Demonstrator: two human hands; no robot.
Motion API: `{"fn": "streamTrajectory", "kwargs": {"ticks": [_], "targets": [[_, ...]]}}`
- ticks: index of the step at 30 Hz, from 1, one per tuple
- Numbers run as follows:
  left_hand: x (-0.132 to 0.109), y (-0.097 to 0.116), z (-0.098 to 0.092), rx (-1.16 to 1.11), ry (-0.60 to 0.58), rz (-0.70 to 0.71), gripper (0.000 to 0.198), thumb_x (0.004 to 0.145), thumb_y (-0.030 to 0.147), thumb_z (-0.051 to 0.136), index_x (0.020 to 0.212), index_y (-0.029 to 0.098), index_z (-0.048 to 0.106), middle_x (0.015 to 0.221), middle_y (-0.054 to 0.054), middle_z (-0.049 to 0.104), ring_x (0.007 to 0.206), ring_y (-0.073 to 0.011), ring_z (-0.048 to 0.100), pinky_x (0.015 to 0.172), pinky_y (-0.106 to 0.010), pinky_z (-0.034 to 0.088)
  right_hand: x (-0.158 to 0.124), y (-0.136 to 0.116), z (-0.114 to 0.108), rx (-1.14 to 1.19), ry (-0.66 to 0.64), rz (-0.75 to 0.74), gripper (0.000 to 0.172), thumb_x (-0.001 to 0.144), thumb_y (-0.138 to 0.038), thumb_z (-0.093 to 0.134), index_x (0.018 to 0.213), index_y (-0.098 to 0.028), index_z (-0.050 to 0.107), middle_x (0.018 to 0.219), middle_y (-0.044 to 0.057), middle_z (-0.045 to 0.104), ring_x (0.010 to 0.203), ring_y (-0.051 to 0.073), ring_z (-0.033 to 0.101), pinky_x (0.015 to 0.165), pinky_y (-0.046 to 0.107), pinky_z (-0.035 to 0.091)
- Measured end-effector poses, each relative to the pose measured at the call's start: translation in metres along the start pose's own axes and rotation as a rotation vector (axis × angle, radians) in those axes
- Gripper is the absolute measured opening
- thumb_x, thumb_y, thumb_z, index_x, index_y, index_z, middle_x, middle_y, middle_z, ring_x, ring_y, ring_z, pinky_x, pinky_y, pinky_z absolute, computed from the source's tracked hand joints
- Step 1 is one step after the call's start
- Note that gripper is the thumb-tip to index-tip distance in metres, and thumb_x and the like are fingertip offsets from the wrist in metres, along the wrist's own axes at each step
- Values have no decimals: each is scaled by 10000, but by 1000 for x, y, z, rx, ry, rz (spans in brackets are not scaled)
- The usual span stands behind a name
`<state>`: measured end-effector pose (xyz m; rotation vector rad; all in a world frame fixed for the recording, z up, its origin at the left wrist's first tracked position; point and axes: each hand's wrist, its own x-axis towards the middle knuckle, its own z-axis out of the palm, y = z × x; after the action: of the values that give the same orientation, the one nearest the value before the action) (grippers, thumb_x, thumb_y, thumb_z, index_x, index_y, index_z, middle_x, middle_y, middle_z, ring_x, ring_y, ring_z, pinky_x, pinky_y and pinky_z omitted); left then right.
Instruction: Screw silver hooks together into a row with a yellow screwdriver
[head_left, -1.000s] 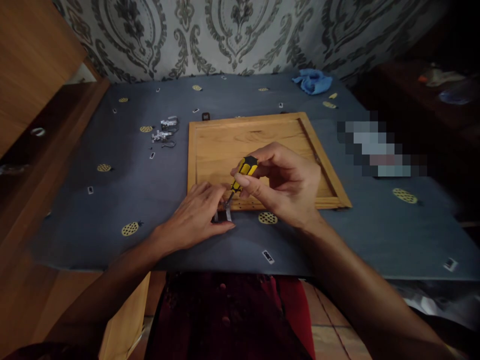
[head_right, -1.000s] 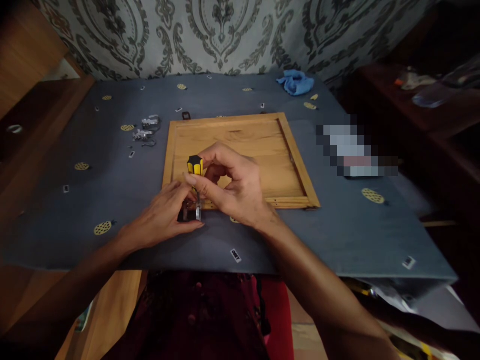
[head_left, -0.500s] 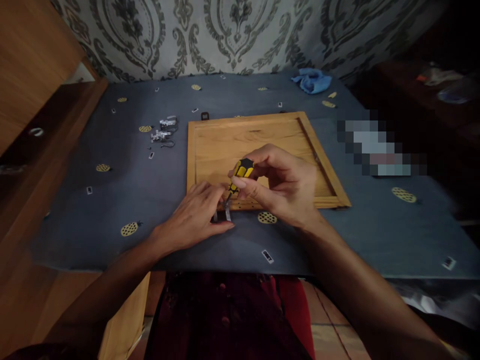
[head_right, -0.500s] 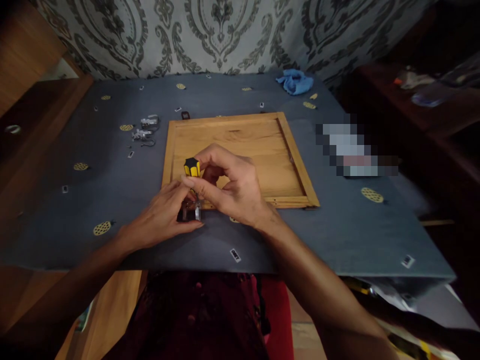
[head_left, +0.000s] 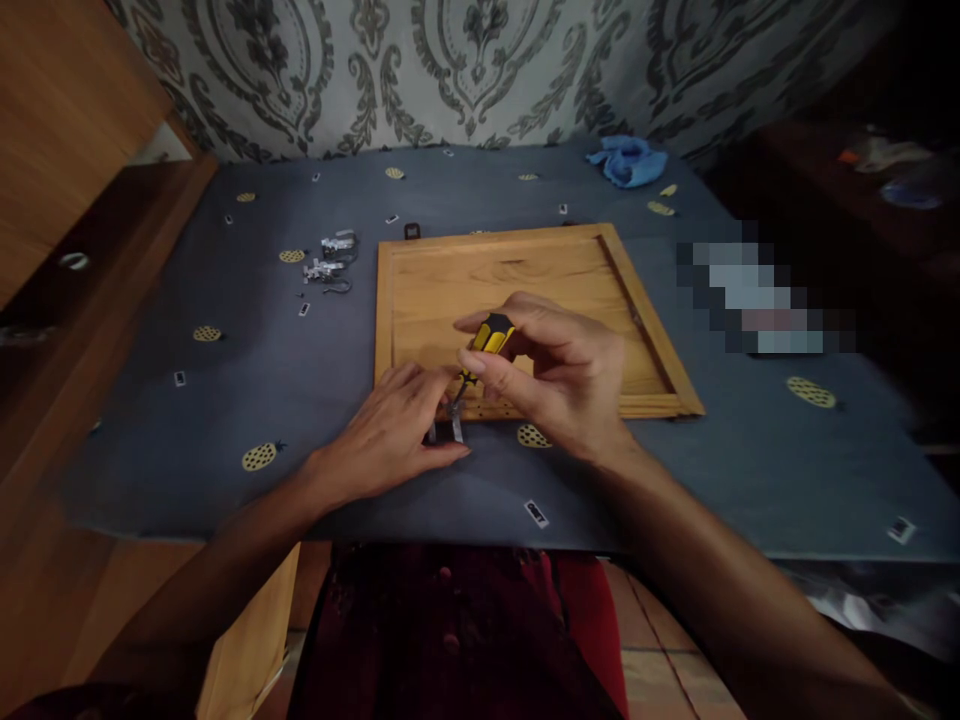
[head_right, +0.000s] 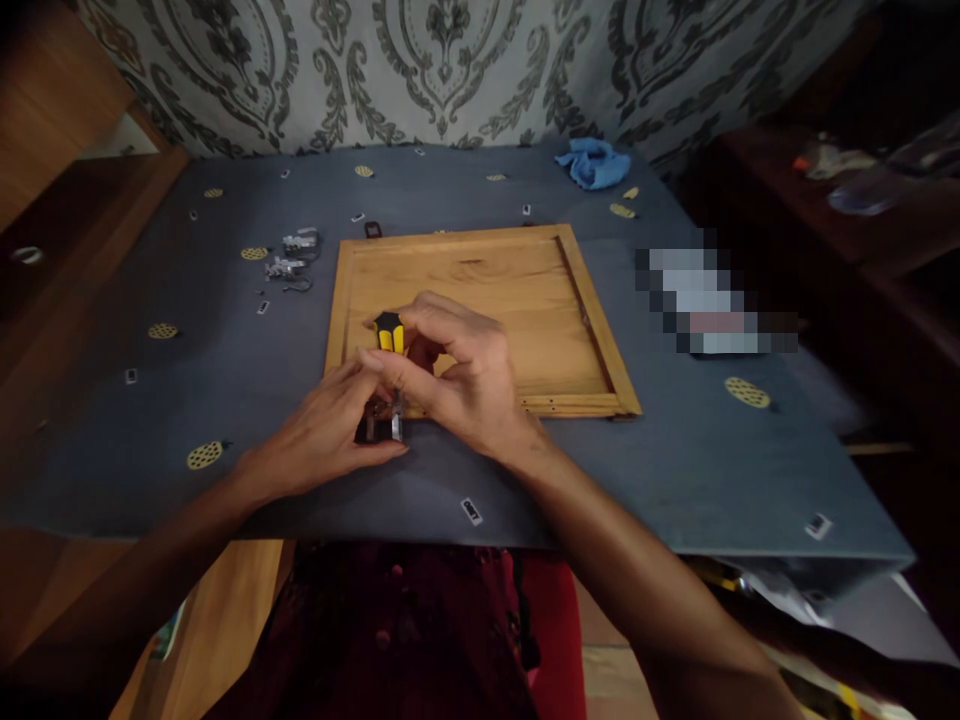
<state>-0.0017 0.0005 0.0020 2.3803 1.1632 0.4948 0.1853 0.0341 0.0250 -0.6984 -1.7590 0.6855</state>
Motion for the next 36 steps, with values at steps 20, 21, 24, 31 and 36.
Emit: {"fn": "streamTrajectory", "kwargs": {"ticks": [20, 21, 24, 31, 36], "targets": [[-2, -1, 1, -3, -8, 5, 493, 860, 357, 758, 1237, 238, 463, 1135, -51, 629, 1070, -287, 604, 951, -463, 505, -2, 0, 0, -104, 44, 10, 341, 829, -399, 806, 695, -208, 557, 643, -37, 572, 567, 103, 530, 515, 263, 412], [-2, -1, 1, -3, -9, 7, 497, 859, 355, 760, 1238, 237, 461, 1135, -52, 631, 1071, -288, 605, 951, -464, 505, -2, -1, 0, -106, 45, -9, 335, 827, -393, 809, 694, -212, 562, 634, -36, 571, 572, 111, 537, 520, 273, 416], [-1, -1, 1, -1, -9, 7, 519, 856, 350, 765, 1252, 233, 450, 1191, -67, 628, 1114, -299, 602, 968, -472, 500, -2, -4, 0, -110, 103, -60, 311, 835, -407, 799, 702, -231, 581, 614, -26, 573, 594, 143, 563, 549, 313, 443], [0, 0, 0, -11, -22, -9, 584, 849, 319, 783, 1303, 218, 429, 1235, -72, 651, 1163, -293, 597, 1007, -467, 482, -2, -10, -2, -75, 277, 19, 252, 885, -399, 748, 731, -254, 609, 688, -8, 611, 532, 123, 519, 492, 315, 420], [0, 1, 0, 10, -37, -14, 615, 849, 325, 784, 1319, 218, 403, 1273, -86, 640, 1190, -302, 583, 1018, -481, 473, -2, -5, -1, -105, 174, -19, 284, 840, -350, 804, 703, -239, 581, 616, -19, 558, 582, 151, 536, 550, 333, 405]]}}
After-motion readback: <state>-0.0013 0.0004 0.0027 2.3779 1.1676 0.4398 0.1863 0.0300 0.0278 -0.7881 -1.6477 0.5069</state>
